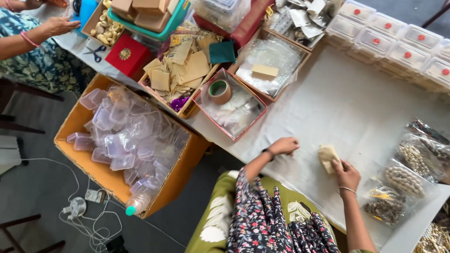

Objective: The person sits at a table and packs jewelry items into small plastic bags and cloth pouches. They place the wrapped items into small plastic containers and arrange them on the table. The person handles various necklaces and bracelets, using tape and packaging materials to secure them.

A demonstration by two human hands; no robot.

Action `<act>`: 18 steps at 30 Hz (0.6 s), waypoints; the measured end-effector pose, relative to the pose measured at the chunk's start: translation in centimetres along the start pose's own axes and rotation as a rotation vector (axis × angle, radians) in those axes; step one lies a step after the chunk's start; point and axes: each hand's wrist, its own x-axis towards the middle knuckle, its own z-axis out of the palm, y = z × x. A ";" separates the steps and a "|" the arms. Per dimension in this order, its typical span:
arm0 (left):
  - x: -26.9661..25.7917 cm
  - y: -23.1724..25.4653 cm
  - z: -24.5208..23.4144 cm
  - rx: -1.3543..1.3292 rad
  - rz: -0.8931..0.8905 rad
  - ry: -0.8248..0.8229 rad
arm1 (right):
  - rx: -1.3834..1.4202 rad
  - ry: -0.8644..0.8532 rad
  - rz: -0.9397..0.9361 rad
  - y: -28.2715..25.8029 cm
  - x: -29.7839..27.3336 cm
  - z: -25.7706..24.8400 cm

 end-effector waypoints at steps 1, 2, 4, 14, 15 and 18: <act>-4.1 -0.6 -1.7 -0.156 0.042 -0.021 | 0.113 -0.019 0.153 0.1 0.0 -0.4; -8.2 -1.2 -3.6 -0.309 0.084 -0.045 | 0.228 -0.036 0.308 0.2 0.0 -0.7; -17.2 -2.5 -8.2 -0.545 0.047 0.121 | 0.262 -0.065 0.382 -0.7 0.0 -1.1; -40.6 -24.6 -18.9 0.107 -0.804 1.690 | 0.262 -0.084 0.455 -2.3 0.1 -1.2; -40.4 -25.3 -19.1 0.108 -0.800 1.693 | 0.266 -0.082 0.454 -1.1 0.5 -1.3; -39.5 -27.0 -20.3 0.387 -0.780 1.190 | 0.345 -0.138 0.447 1.5 1.1 -0.5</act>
